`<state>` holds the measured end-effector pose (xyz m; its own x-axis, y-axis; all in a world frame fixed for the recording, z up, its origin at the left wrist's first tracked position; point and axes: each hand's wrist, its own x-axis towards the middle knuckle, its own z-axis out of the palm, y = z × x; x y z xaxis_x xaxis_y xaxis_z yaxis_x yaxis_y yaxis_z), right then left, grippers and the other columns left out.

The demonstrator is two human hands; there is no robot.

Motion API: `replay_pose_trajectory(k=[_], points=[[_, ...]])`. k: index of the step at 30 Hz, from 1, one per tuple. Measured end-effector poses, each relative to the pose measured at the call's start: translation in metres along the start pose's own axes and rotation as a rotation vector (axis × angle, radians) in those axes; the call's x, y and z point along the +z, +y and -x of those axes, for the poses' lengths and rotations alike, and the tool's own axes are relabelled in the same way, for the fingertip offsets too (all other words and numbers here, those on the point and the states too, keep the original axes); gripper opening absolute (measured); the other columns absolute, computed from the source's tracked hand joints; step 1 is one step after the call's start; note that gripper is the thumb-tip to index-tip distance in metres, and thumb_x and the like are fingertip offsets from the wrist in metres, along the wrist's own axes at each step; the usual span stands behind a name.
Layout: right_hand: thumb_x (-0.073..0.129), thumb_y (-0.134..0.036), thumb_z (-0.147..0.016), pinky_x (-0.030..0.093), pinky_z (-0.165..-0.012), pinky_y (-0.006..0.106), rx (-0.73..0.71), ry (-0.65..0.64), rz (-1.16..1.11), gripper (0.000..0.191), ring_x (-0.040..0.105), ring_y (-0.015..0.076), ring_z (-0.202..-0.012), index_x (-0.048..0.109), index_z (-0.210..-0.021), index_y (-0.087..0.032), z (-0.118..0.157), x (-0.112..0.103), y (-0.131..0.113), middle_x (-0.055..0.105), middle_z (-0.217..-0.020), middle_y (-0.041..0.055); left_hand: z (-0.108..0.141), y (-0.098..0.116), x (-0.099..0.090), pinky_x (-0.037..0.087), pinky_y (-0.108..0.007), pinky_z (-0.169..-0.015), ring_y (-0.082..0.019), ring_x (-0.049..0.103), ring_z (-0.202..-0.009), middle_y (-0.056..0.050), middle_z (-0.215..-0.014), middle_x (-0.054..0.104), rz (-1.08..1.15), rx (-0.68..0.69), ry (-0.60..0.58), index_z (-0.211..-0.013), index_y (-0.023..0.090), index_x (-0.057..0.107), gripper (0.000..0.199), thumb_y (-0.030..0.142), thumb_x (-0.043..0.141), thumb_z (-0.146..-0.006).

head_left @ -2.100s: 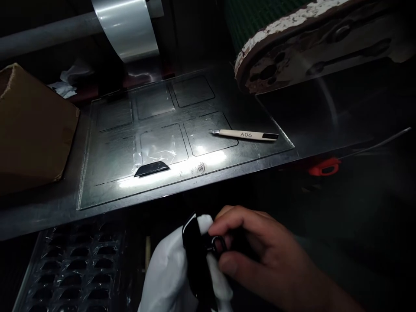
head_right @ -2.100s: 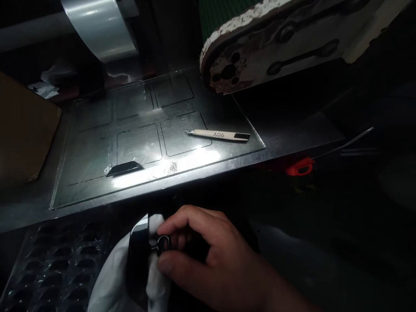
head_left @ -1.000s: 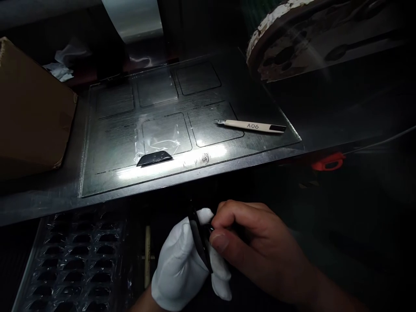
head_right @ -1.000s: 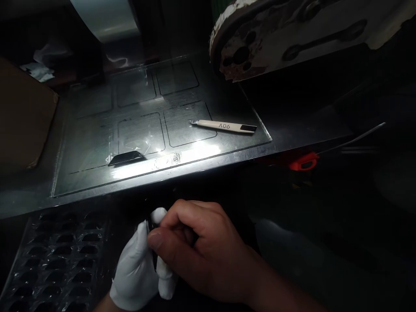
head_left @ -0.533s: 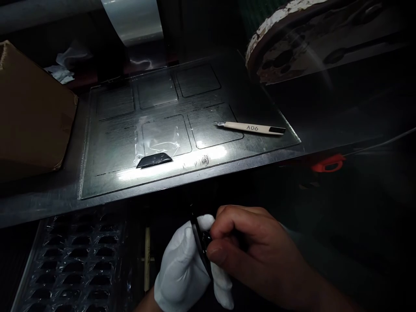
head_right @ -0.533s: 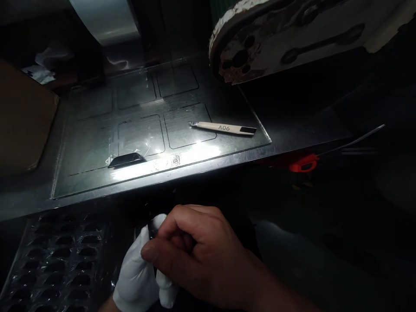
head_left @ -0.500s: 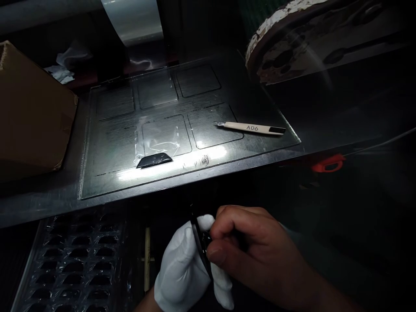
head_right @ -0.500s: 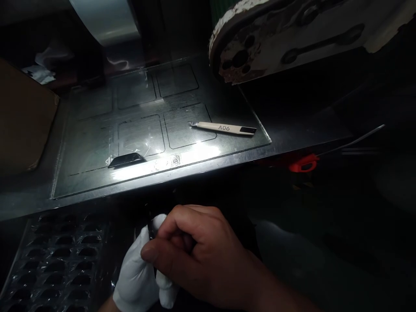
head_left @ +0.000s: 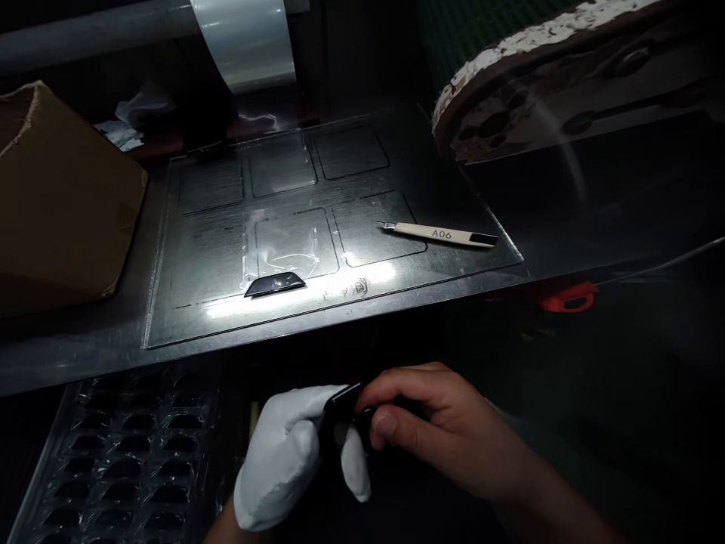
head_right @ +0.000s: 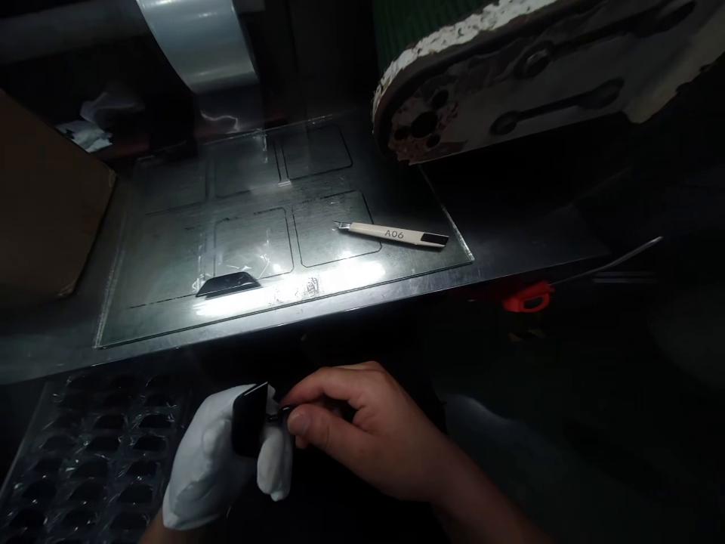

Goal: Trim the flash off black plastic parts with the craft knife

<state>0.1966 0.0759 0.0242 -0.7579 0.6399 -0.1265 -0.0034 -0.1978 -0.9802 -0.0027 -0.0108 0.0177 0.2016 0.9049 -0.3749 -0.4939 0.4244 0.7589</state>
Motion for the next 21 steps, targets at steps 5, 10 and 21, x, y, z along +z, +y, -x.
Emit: replay_pose_trajectory(k=[5,10,21], points=[[0.068,-0.033,-0.099,0.051,-0.066,0.021,0.062,-0.014,-0.121,0.021,0.067,0.0112,-0.074,0.075,-0.110,-0.017,0.003,0.004,0.009,0.076,-0.083,0.0031,0.001,0.005,-0.006,0.051,-0.037,-0.065,-0.023,0.066,-0.061,-0.009,-0.063,0.071,-0.326,0.074,-0.091,-0.075,0.017,0.075,0.068,0.077,0.047,-0.092],[0.070,-0.036,-0.098,0.052,-0.066,0.021,0.139,-0.029,-0.265,0.024,0.067,0.0107,-0.073,0.073,-0.105,-0.014,0.004,0.006,0.016,0.077,-0.084,0.0053,0.001,0.003,-0.009,0.049,-0.033,-0.060,-0.020,0.065,-0.059,-0.009,-0.063,0.069,-0.396,0.152,-0.098,-0.072,0.015,0.072,0.068,0.072,0.044,-0.097],[0.070,-0.032,-0.099,0.055,-0.069,0.019,0.152,-0.038,-0.425,0.019,0.070,0.0099,-0.075,0.074,-0.103,-0.013,0.003,0.009,0.028,0.078,-0.084,0.0057,0.000,0.003,-0.008,0.054,-0.035,-0.064,-0.020,0.065,-0.057,-0.007,-0.059,0.068,-0.330,0.138,-0.082,-0.102,0.009,0.079,0.069,0.070,0.048,-0.097]])
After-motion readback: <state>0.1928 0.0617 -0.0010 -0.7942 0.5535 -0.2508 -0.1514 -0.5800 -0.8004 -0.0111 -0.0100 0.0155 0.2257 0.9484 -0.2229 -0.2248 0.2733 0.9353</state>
